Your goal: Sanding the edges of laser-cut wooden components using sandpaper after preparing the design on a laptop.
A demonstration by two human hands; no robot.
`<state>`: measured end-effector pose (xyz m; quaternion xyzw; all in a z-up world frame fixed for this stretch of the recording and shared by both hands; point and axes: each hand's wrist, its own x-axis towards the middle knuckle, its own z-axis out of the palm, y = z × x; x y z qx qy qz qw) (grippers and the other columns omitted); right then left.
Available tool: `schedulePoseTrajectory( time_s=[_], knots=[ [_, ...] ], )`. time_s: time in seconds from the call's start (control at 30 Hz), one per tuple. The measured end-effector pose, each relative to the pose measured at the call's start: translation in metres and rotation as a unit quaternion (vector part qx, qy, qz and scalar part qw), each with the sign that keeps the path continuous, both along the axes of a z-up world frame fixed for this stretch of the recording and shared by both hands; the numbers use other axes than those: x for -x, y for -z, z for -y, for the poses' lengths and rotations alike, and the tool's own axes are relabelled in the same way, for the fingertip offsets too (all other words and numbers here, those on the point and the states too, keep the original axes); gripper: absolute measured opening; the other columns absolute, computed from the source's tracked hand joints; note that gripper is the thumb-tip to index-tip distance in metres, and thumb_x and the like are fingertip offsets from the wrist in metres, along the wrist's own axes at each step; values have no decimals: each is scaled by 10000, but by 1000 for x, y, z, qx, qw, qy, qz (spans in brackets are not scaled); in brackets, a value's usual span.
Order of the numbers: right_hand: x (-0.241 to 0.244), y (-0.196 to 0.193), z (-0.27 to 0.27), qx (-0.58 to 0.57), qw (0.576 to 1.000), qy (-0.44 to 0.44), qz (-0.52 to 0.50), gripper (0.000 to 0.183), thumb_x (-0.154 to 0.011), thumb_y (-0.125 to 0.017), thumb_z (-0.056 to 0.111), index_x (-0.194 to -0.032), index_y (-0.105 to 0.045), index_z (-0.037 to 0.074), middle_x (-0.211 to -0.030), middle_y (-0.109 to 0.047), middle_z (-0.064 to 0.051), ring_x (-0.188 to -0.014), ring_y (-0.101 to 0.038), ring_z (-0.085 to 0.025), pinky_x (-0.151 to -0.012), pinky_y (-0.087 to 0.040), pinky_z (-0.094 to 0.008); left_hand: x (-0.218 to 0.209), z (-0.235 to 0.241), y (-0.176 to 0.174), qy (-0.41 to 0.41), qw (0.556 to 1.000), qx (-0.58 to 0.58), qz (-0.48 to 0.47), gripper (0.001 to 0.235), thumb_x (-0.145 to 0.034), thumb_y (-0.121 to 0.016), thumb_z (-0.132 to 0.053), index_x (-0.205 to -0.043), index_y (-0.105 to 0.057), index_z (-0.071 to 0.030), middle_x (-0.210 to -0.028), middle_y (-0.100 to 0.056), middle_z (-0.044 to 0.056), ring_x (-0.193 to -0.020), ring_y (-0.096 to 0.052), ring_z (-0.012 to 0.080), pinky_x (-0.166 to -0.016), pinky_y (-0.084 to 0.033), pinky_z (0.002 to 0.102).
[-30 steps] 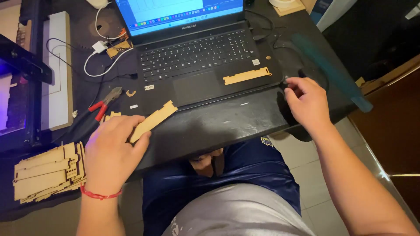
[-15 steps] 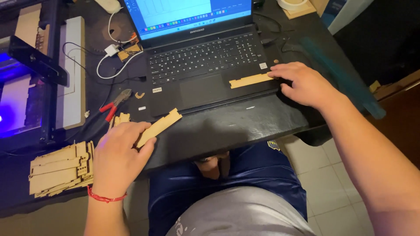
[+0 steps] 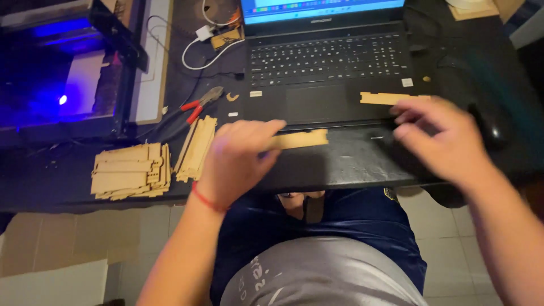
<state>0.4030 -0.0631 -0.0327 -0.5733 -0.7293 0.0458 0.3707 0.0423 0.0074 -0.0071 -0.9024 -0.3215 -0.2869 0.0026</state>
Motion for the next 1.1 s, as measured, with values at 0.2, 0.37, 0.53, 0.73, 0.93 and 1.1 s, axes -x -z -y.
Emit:
schedulePoseTrajectory(
  time_s=[0.2,0.37,0.53,0.73,0.93,1.1],
  knots=[
    [86,-5,-2,254,879,-68,-396,340,-882,-657,50,-1220,-665,16,-805,-709,-131,-606,-605,-144,-558,-544,-239,-32,-4,-17,87,994,-59,28,454,-853,-746,-129,-1276,-588,-174,-899,-650,-9,-845,-623,243,-781,-441,395],
    [84,-4,-6,217,827,-3,-520,224,-914,-600,2,-1124,-670,-32,-755,-625,-170,-497,-492,-181,-460,-412,-244,-12,-21,-23,35,995,73,55,619,-854,-688,-398,-1398,-523,-151,-1390,-602,56,-1268,-559,273,-1038,-397,446],
    [79,12,-4,136,857,-56,-494,237,-906,-611,-52,-1138,-642,-88,-734,-634,-205,-530,-580,-161,-429,-497,-258,-6,-20,2,64,978,69,188,420,-927,-693,-324,-1311,-625,-167,-1049,-712,28,-996,-696,231,-919,-507,377],
    [85,9,-5,172,855,-77,-483,237,-911,-610,-34,-1133,-647,-106,-750,-657,-212,-562,-604,-165,-453,-526,-268,-8,-21,18,67,980,5,189,184,-899,-738,-197,-1082,-749,-207,-934,-718,-13,-928,-704,200,-881,-515,324],
    [89,-1,-7,163,855,-75,-486,295,-995,-554,116,-1193,-629,-89,-852,-675,-226,-697,-668,-228,-562,-582,-316,3,-18,4,1,974,109,198,89,-909,-734,-264,-982,-763,-222,-899,-720,-33,-888,-692,171,-844,-533,299],
    [96,4,-18,151,877,-2,-456,149,-1023,-563,47,-1054,-660,-61,-758,-650,-185,-606,-638,-206,-503,-560,-296,9,-31,19,-49,889,361,277,186,-872,-751,-283,-1020,-774,-173,-822,-715,25,-691,-627,91,-642,-562,263]
  ],
)
